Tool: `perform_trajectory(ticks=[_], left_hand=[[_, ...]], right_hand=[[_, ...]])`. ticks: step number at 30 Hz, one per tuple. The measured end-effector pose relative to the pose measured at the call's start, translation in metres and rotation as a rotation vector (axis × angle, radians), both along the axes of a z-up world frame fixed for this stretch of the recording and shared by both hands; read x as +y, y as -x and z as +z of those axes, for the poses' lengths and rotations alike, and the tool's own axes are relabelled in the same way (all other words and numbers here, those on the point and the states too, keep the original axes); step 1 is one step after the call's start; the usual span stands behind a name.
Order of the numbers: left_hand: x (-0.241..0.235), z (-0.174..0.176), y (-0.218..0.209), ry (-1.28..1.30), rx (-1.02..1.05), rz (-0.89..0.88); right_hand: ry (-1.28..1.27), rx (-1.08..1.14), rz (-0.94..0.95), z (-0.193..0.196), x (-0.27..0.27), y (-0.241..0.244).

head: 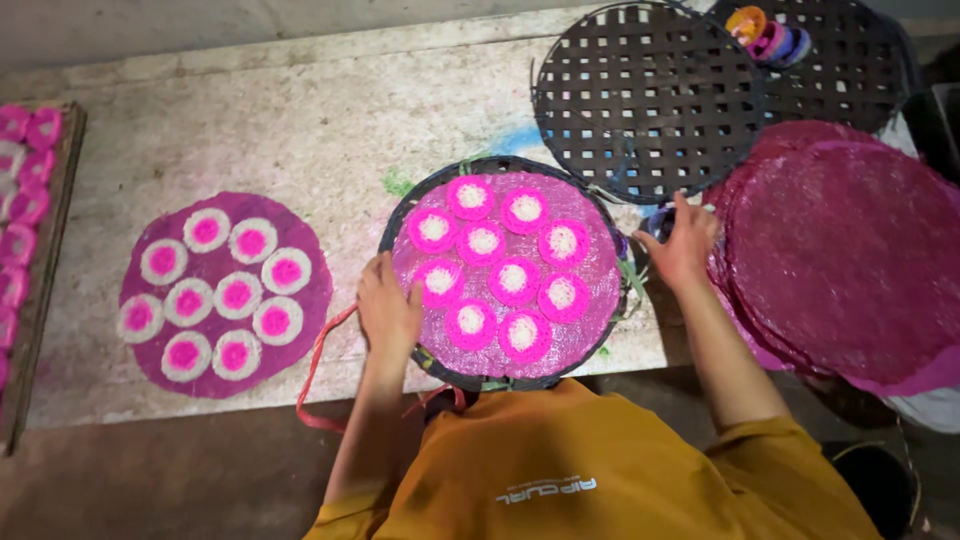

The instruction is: The person arranges pink and white circular decorative items on a wooden lattice tray. They pick up items from a pink mesh tray and place them in rows on the lattice, then move the mesh tray to a nearby table and continue arranging more items.

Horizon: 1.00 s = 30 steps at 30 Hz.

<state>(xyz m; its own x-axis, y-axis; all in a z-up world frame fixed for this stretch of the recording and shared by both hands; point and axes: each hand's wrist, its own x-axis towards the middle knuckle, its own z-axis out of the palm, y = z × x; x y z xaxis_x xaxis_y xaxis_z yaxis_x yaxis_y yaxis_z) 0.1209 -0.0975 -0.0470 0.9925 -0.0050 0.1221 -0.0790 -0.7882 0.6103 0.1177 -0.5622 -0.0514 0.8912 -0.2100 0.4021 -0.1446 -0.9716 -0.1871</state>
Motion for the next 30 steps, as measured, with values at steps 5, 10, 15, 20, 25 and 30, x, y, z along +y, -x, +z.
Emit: perform_trajectory(ticks=[5, 10, 15, 20, 25, 30], left_hand=[[0.013, -0.026, -0.002, -0.073, 0.032, 0.086], [0.013, -0.036, -0.018, -0.396, -0.004, 0.146], [0.009, -0.055, -0.027, -0.326, -0.126, 0.137], [-0.006, -0.062, -0.033, -0.201, -0.231, 0.056], [-0.014, -0.023, -0.039, 0.309, 0.062, 0.025], [0.069, 0.017, -0.079, 0.286, 0.157, 0.019]], right_hand=[[-0.162, 0.078, 0.165, 0.0, 0.035, 0.002], [-0.158, 0.205, 0.109, -0.007, 0.065, -0.003], [0.013, 0.149, 0.117, -0.035, 0.05, 0.0], [0.117, 0.191, 0.138, -0.037, 0.053, -0.003], [-0.031, 0.123, 0.129, -0.013, 0.073, 0.018], [-0.075, 0.057, 0.103, -0.002, 0.096, 0.021]])
